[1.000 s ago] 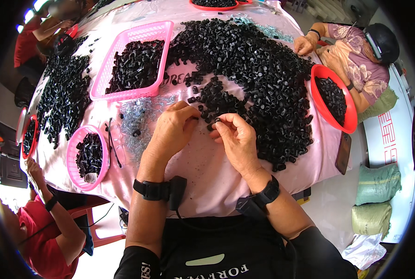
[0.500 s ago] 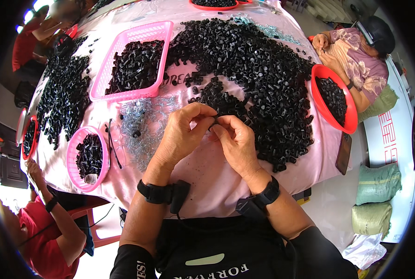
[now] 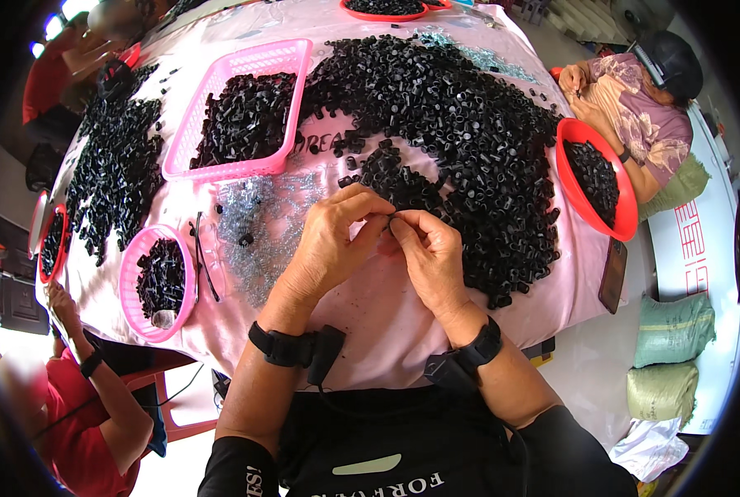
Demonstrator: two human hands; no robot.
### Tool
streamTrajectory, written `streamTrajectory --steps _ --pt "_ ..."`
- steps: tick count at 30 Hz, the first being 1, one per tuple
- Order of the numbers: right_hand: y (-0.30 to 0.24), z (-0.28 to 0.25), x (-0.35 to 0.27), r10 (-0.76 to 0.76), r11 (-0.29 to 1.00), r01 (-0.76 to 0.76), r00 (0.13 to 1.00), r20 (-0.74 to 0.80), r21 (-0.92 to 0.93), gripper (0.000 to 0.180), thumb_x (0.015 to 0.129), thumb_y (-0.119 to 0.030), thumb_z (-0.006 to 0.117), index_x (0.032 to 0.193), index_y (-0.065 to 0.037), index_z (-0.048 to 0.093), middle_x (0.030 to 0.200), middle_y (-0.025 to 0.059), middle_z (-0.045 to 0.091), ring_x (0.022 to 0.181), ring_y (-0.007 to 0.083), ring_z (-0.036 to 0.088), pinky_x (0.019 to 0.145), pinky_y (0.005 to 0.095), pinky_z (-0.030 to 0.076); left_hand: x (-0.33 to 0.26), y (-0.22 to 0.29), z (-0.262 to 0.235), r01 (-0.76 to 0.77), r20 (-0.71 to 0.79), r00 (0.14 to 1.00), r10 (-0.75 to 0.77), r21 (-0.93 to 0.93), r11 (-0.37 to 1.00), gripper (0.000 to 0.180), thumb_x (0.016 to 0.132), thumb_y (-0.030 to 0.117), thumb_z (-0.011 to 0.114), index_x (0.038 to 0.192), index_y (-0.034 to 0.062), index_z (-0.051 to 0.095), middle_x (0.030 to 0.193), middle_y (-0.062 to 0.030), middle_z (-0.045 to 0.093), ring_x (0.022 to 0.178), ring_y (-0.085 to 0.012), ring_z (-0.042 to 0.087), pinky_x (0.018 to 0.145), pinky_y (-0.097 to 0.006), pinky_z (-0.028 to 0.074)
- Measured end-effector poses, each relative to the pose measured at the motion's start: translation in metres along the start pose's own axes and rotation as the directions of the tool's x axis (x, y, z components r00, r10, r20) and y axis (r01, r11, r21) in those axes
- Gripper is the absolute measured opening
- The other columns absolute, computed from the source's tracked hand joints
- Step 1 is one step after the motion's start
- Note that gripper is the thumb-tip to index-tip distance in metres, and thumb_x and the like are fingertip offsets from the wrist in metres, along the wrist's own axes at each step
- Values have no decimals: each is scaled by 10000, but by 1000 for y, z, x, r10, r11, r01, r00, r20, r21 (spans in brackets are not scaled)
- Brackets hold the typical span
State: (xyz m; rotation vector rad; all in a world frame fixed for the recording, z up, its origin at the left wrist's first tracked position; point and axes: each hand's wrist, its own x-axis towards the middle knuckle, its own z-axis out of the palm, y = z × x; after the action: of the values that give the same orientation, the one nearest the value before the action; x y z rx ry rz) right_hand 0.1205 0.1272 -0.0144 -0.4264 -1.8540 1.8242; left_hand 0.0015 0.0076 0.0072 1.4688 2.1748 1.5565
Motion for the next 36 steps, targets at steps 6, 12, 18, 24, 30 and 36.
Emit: streamTrajectory --steps 6,12,18,24,30,36 --pt "-2 -2 0 20 999 -19 1000 -24 42 132 1012 -88 628 1034 22 699 832 1 692 720 54 645 671 228 549 1 7 -1 -24 106 994 19 44 999 424 780 69 777 1185 1 671 1087 -135 694 1000 -288 698 851 -385 559" --pt "-3 -1 0 42 993 -38 998 -36 112 147 1016 -103 620 1015 16 706 821 -16 676 720 35 626 620 215 530 -3 9 5 -68 111 992 55 120 990 498 763 72 785 1241 11 660 1135 -187 688 1021 -378 685 889 -430 556" --pt "-6 1 0 55 995 -51 997 -45 89 161 1019 -122 632 1017 20 707 792 -22 666 703 35 618 603 208 504 -2 9 5 -70 76 995 60 142 987 486 755 67 790 1220 4 663 1128 -191 686 1016 -386 684 877 -423 560" --pt "2 -2 1 -12 998 9 999 -41 -64 190 1019 -130 640 977 41 710 718 -21 646 673 14 572 578 208 463 -3 10 4 -60 100 994 43 165 985 465 762 72 793 1204 1 668 1104 -190 692 1003 -378 689 872 -424 562" --pt "-1 1 0 -42 998 38 996 -74 -51 190 1010 -125 661 924 35 717 707 -32 653 641 8 540 557 206 434 -4 8 6 -103 87 992 89 179 978 465 763 73 796 1202 -13 669 1065 -193 702 959 -364 699 833 -420 569" --pt "-3 1 -1 -42 999 41 996 -81 -20 184 1011 -111 659 904 27 715 714 -43 658 647 6 542 557 204 434 -3 9 5 -155 84 986 144 153 976 455 762 65 784 1196 -16 672 1051 -195 699 926 -372 692 815 -428 568"
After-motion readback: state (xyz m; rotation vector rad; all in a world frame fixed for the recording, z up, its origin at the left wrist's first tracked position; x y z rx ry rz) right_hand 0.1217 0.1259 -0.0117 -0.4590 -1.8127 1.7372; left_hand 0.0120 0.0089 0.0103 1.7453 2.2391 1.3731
